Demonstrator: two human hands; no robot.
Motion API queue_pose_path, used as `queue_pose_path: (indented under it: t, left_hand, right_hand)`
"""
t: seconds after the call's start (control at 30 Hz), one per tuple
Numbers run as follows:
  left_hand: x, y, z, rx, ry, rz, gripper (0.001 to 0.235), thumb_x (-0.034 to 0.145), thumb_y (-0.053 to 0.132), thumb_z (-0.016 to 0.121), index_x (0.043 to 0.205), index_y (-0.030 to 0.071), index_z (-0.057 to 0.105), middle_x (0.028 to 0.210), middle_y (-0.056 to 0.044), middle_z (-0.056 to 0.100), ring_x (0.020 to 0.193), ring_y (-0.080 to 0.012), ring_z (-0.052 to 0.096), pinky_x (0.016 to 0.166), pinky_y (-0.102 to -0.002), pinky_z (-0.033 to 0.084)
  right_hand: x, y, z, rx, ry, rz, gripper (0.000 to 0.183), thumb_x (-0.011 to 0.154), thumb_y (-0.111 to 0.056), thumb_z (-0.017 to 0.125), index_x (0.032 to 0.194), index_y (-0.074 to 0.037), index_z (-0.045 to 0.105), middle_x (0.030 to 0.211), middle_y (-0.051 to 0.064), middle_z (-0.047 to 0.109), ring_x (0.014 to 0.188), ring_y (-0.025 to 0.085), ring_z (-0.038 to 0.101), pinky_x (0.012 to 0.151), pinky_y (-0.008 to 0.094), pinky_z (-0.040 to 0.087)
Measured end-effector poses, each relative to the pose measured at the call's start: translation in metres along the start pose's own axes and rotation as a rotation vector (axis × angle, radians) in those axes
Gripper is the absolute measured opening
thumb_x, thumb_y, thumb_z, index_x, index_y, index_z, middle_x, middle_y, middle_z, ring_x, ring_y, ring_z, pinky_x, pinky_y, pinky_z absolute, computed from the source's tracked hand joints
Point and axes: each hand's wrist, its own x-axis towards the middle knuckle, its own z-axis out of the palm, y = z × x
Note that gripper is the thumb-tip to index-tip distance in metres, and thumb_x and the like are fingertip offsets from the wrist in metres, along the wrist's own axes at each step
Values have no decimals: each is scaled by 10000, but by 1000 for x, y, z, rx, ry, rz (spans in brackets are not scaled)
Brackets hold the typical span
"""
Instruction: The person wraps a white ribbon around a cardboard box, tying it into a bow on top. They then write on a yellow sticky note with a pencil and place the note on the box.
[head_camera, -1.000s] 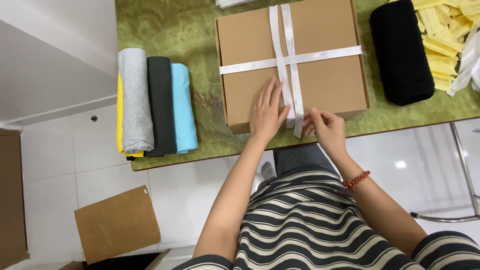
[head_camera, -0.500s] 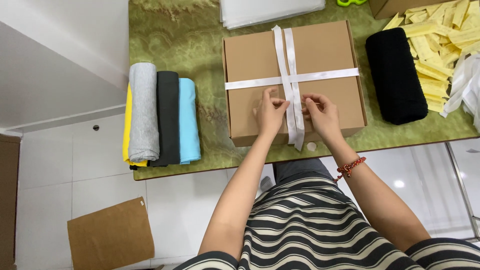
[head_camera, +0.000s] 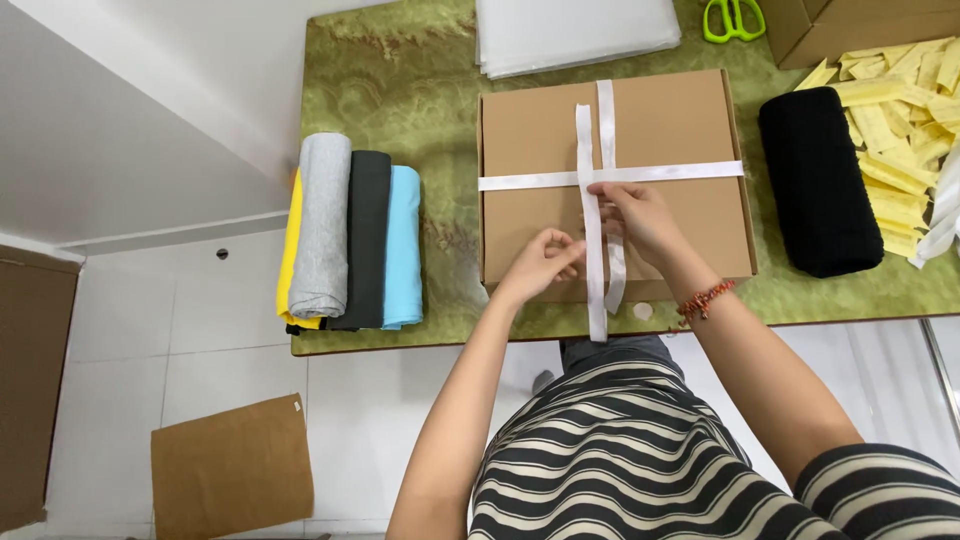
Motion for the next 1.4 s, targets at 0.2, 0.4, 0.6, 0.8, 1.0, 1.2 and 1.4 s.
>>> queue_pose_path:
  t: [0.2,0.4,0.6,0.8,1.0,1.2,1.4]
  left_hand:
    - [42,3,15,-135,278,-18,716,955,518,804,1394,73,456,1136,-179,720,763,-221,774,490,-235,616]
    - [96,-22,30,-10,438,-19,478,901,313,780,1207,65,509,599,-27,711,480,-145,701,403,-241,576]
    - [75,-11,41,-76,347,-32,393,854,152,748,1125,-11,514,674,-82,711,502,-138,679,422,-226,541]
    - [80,-17,33,-36,357,15,462,856,264,797,1136,21,521,834,-114,757,546,-146,713,441,-254,581]
    - [99,-6,17,117,446,109,341,936,279,758,1085,42,563,830,-84,720,481,-149,712,392,-248,565]
    - [109,54,12,761,652,343,229,944,225,791,1130,124,702,1168,-95,549,1179,-387,664,964,-481,604]
    - [189,38,8,915,604,205,140,867,341,832,958,238,808,1209,-53,583,1176,-352,586,1011,-464,521]
  right_hand:
    - [-79,0,-11,36,-71,71,323,1081,-245,615,1245,13,717,1180,99,745,897,184,778,697,295,667]
    - [-121,-11,-26,31,-109,112,328,1092,-238,578,1244,11,728,1146,91,767,859,198,787,677,315,671]
    - [-112,-21,-20,44,-192,100,405,1081,-258,582,1435,-71,643,1252,128,741,861,240,791,647,369,689]
    - [-97,-12,-10,89,-222,121,428,1091,-299,585,1405,-14,643,1283,147,730,904,247,792,680,397,694]
    - [-70,-3,-19,78,-187,110,432,1089,-314,591,1419,-40,650,1308,93,725,989,231,786,718,344,689]
    - [-49,-6,-16,57,-157,111,407,1089,-289,592,1406,-44,668,1330,94,729,1027,228,776,750,348,682]
    - [-7,28,-29,-38,-112,96,392,1091,-265,613,1398,-29,672,1309,102,727,1070,204,750,804,322,662]
